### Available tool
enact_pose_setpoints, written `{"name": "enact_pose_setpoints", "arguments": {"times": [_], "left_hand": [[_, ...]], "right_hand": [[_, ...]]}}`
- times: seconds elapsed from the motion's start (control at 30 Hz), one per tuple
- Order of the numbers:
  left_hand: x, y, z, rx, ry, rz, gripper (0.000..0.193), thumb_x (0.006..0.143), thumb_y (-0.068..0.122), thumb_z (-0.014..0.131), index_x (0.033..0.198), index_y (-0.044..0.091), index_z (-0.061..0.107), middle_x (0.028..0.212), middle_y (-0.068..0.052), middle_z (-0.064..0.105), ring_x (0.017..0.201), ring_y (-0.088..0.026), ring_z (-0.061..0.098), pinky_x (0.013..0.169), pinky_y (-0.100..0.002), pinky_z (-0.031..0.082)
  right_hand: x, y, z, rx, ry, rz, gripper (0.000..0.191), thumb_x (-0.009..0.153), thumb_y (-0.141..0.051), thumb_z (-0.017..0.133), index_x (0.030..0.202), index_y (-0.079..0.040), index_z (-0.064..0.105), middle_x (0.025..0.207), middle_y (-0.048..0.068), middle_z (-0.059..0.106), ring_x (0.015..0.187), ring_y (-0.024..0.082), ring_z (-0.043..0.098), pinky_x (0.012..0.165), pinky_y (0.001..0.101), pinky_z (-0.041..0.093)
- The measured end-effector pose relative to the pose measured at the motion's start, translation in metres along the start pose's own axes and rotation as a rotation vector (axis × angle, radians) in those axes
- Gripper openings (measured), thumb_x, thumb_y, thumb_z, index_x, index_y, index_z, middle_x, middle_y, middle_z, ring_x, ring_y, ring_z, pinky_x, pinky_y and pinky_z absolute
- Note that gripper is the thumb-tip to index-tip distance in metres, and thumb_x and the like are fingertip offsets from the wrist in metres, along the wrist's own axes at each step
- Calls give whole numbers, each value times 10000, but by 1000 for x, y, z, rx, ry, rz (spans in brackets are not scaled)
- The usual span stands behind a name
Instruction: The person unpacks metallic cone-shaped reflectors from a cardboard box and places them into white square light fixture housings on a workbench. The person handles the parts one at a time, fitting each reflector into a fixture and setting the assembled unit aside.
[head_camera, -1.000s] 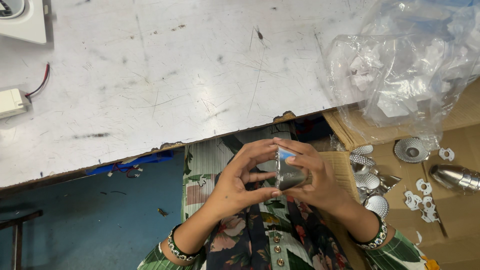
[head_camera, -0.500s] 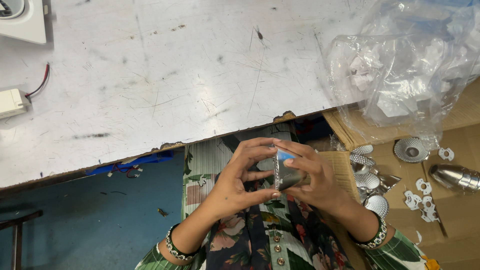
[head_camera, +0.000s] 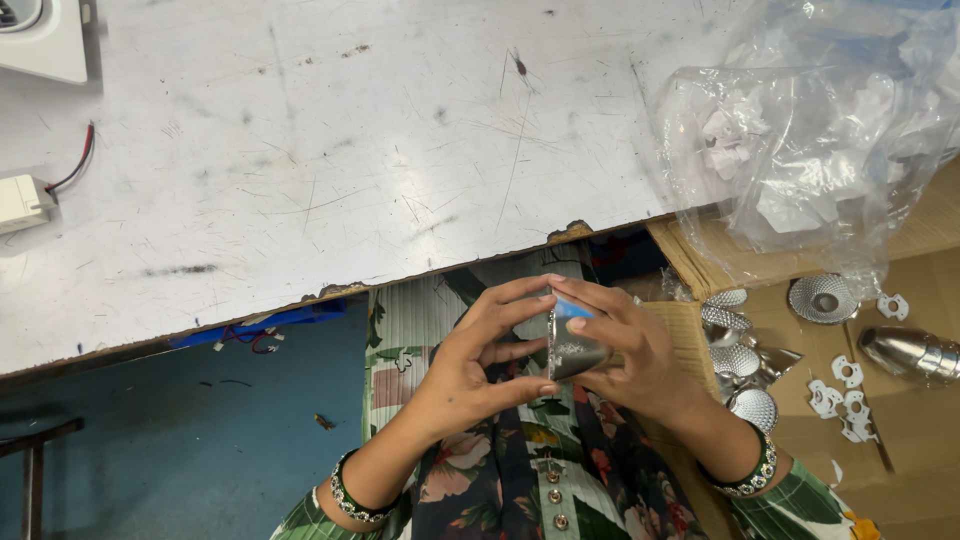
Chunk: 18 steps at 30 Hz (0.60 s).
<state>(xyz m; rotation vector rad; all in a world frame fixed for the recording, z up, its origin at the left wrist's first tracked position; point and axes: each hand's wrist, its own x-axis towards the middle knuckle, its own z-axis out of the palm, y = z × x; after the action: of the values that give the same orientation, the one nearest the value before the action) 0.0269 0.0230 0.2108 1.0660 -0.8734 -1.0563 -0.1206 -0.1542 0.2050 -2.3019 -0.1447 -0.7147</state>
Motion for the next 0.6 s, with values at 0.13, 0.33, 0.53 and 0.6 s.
{"name": "enact_pose_setpoints", "arguments": {"times": [0.13, 0.33, 0.53, 0.6], "left_hand": [[-1, -2, -1, 6, 5, -11, 708, 829, 118, 854, 1467, 150, 547, 1616, -120, 371, 1499, -320, 461, 1127, -477, 513], [-2, -8, -2, 26, 38, 8, 723, 801, 116, 861, 1454, 136, 552, 1601, -128, 372, 1476, -324, 475, 1096, -469, 536], [2, -26, 17, -144, 151, 47, 707, 845, 19, 801, 1435, 85, 417, 1547, -160, 355, 1436, -297, 494, 1081, -440, 544], [2, -34, 29, -324, 212, -54, 713, 848, 7, 772, 1420, 77, 352, 1496, -172, 387, 1262, -284, 554, 989, -407, 578]], "right_hand": [[0, 0, -1, -16, -4, -14, 754, 785, -291, 893, 1333, -217, 381, 1437, 218, 539, 1272, 363, 645, 992, 415, 632], [-1, -4, -3, -3, -26, 8, 795, 794, -334, 879, 1405, -236, 380, 1449, 229, 472, 1308, 358, 588, 1025, 436, 573], [1, -15, 8, -153, 66, 57, 611, 904, -408, 771, 1381, -138, 502, 1393, 205, 431, 1314, 374, 538, 1085, 448, 540], [2, -17, 7, -268, 72, 16, 475, 909, -366, 731, 1290, -112, 607, 1367, 162, 507, 1315, 387, 538, 1080, 477, 515]]}}
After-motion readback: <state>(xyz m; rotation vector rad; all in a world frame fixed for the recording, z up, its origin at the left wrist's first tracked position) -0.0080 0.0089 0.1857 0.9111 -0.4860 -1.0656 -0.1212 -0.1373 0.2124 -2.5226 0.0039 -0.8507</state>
